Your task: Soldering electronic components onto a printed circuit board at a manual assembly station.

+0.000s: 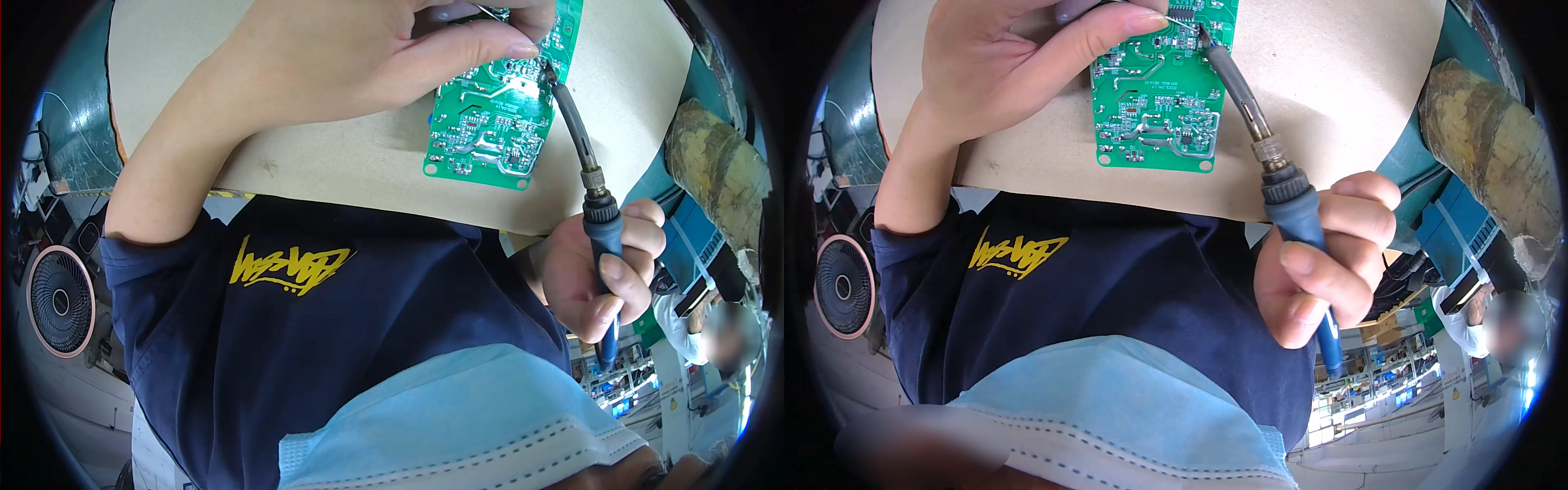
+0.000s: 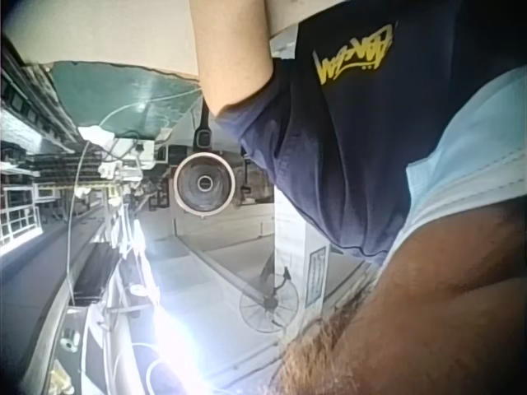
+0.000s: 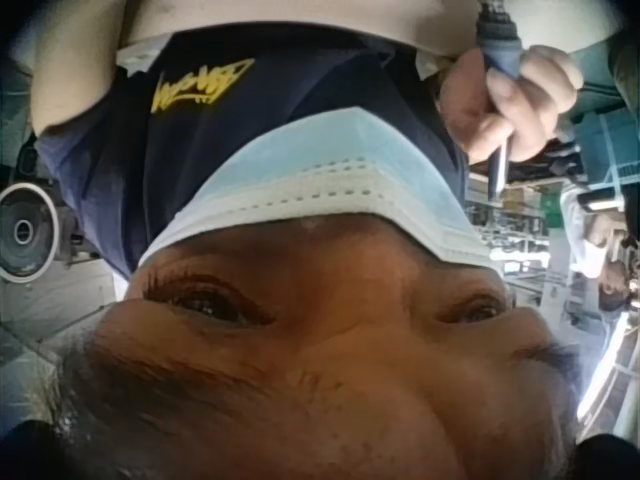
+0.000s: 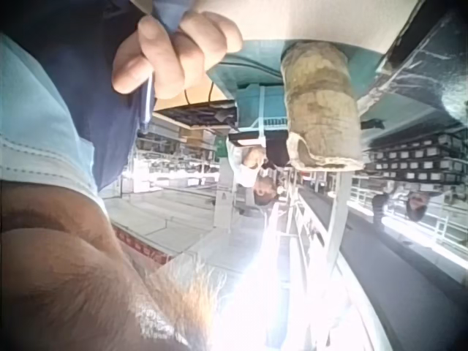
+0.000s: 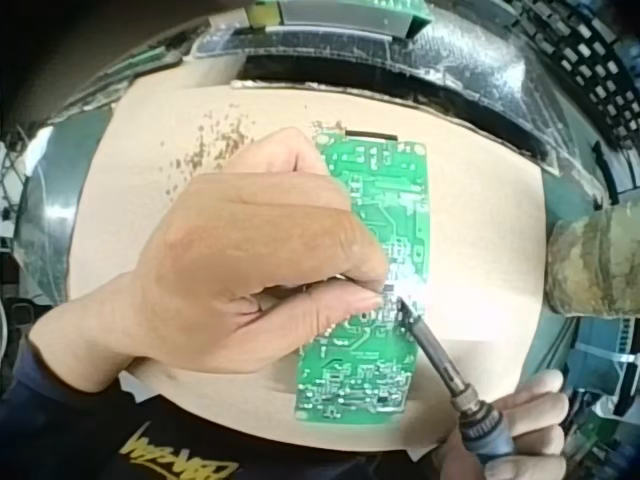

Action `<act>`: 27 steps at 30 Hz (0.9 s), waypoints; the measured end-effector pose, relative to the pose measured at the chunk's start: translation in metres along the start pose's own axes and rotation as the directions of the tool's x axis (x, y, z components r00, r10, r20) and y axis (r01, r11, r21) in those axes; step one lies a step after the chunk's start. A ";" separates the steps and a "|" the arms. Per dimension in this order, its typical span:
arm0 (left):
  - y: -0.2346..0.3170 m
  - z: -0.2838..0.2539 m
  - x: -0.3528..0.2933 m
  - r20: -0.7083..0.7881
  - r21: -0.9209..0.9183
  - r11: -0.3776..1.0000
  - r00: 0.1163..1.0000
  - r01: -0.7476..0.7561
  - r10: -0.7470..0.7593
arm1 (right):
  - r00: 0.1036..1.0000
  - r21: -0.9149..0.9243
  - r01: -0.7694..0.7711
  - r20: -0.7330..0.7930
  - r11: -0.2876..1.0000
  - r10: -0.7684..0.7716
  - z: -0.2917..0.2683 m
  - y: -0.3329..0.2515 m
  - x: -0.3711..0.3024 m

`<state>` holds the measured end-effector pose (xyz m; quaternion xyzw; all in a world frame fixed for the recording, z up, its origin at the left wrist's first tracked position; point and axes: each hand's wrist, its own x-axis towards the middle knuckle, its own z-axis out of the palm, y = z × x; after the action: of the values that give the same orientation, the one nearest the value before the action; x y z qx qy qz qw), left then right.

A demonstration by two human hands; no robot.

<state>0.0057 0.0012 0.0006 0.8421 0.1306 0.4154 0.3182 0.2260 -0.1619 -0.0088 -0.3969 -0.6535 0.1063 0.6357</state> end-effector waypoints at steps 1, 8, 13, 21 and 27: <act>0.000 0.000 0.000 0.002 -0.002 1.000 1.000 0.001 -0.001 | 0.999 -0.017 0.042 -0.003 0.999 -0.042 0.002 0.000 0.000; -0.001 0.001 0.000 0.018 0.026 1.000 1.000 -0.015 0.014 | 0.999 -0.012 0.031 -0.030 0.999 -0.032 0.003 -0.001 0.001; 0.008 -0.002 0.009 0.004 -0.009 1.000 1.000 -0.002 0.002 | 0.999 -0.038 0.035 -0.010 0.999 -0.035 -0.001 0.001 0.002; 0.003 -0.002 0.004 0.121 0.048 0.994 0.988 0.094 -0.099 | 0.991 0.039 -0.043 0.128 0.998 0.037 -0.013 -0.001 0.017; -0.002 -0.001 -0.002 0.038 0.037 0.999 0.999 -0.020 0.018 | 0.927 0.191 -0.310 0.281 0.931 0.251 -0.032 0.003 0.038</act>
<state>0.0040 0.0019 -0.0012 0.8568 0.1242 0.4000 0.3008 0.2611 -0.1469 0.0229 -0.3931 -0.6480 0.3215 0.5676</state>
